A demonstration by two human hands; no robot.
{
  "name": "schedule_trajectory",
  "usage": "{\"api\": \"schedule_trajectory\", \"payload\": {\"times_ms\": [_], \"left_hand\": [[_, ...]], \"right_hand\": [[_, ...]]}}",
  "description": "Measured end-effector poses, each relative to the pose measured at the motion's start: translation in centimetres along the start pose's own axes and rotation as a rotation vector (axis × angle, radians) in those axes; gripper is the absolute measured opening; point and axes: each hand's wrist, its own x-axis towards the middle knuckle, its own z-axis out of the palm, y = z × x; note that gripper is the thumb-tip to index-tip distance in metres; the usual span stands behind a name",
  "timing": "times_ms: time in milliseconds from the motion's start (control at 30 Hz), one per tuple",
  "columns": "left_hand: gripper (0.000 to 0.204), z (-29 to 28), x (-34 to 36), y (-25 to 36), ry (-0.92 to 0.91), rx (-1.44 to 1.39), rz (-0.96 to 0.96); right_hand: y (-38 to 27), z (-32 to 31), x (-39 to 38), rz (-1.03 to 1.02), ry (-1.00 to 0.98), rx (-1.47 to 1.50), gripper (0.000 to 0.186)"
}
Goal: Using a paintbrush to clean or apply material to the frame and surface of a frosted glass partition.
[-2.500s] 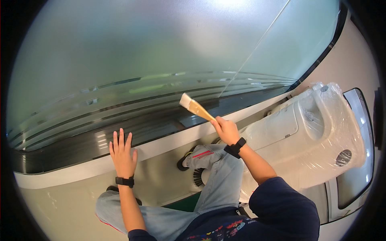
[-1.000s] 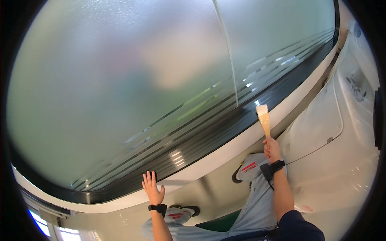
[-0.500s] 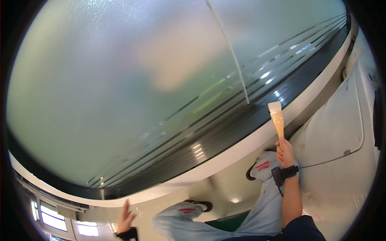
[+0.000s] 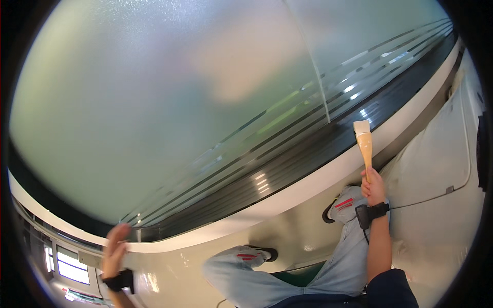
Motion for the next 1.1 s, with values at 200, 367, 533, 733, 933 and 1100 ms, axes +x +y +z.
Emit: {"api": "schedule_trajectory", "payload": {"times_ms": [200,367,533,733,933,1100], "left_hand": [[0.066,24.2,6.0,-1.3,-0.457,-0.088,0.297],[0.074,32.1,8.8,-5.8,0.177,0.240,0.267],[0.067,33.5,9.1,-11.1,0.446,0.357,0.264],[0.059,35.1,9.5,-13.8,0.625,0.302,0.331],[0.060,35.1,9.0,-13.9,0.579,0.181,0.260],[0.062,34.5,8.8,-14.1,0.530,0.101,0.275]], "right_hand": [[0.3,-0.3,0.1,0.006,0.002,0.007,0.035],[0.4,0.4,0.1,-0.030,0.074,-0.059,0.034],[0.2,2.3,-0.9,-0.255,0.252,-0.390,0.032],[-4.0,8.9,-3.8,-0.578,0.028,-0.729,0.038],[-12.8,19.9,-8.4,-0.820,-0.064,-0.989,0.042],[-14.3,24.4,-8.9,-0.754,-0.111,-0.817,0.045]]}}
